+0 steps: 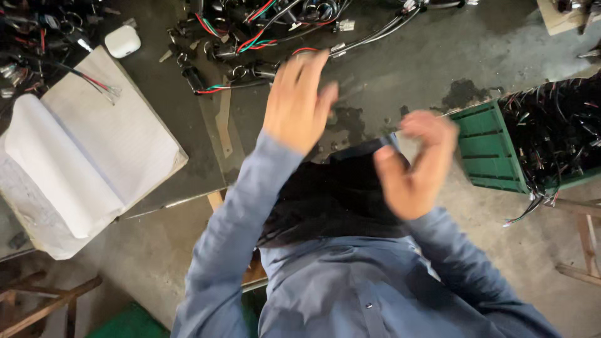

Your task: The person repeatedly strips the outer insulation from black electrical cables using red-handled pliers, exposing the inner conductors. The person handles multiple cables one at a time, cuts the insulation, and discards the stripped pieces onto the table.

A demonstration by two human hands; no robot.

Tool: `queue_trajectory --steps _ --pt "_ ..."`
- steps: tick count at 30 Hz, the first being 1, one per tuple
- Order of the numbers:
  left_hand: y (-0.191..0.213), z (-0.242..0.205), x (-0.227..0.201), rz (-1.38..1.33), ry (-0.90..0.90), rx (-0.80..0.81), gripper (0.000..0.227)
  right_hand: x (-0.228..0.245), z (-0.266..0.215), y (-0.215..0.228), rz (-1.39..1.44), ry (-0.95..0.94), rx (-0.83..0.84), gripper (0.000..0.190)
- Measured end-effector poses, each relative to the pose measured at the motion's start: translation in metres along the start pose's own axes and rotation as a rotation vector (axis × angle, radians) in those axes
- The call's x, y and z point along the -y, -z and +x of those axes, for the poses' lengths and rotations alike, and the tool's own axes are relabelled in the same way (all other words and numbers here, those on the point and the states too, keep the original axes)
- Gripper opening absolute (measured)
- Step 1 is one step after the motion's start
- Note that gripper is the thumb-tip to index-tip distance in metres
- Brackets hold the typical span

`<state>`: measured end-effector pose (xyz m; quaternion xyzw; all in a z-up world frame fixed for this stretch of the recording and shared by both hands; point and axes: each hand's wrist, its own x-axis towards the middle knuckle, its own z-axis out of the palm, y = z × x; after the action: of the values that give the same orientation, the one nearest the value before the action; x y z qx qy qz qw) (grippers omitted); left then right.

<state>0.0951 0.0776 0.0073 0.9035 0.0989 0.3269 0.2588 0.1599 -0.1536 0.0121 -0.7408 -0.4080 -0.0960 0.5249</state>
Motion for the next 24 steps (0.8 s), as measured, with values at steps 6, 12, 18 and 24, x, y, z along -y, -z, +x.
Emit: queue_trajectory --steps 6,12,18,24 --pt "0.005 0.082 -0.015 0.136 -0.026 -0.008 0.030 0.029 -0.012 -0.014 0.227 -0.131 0.169 0.041" --pt "0.085 -0.023 -0.103 -0.249 0.073 -0.057 0.026 0.011 0.025 0.003 0.806 -0.606 0.250 0.028" --pt "0.033 -0.103 -0.118 -0.397 0.381 0.066 0.022 0.026 0.048 0.007 0.353 0.028 0.522 0.018" --pt "0.026 -0.118 -0.124 -0.597 0.507 0.103 0.028 0.033 0.047 0.003 0.323 -0.305 0.427 0.028"
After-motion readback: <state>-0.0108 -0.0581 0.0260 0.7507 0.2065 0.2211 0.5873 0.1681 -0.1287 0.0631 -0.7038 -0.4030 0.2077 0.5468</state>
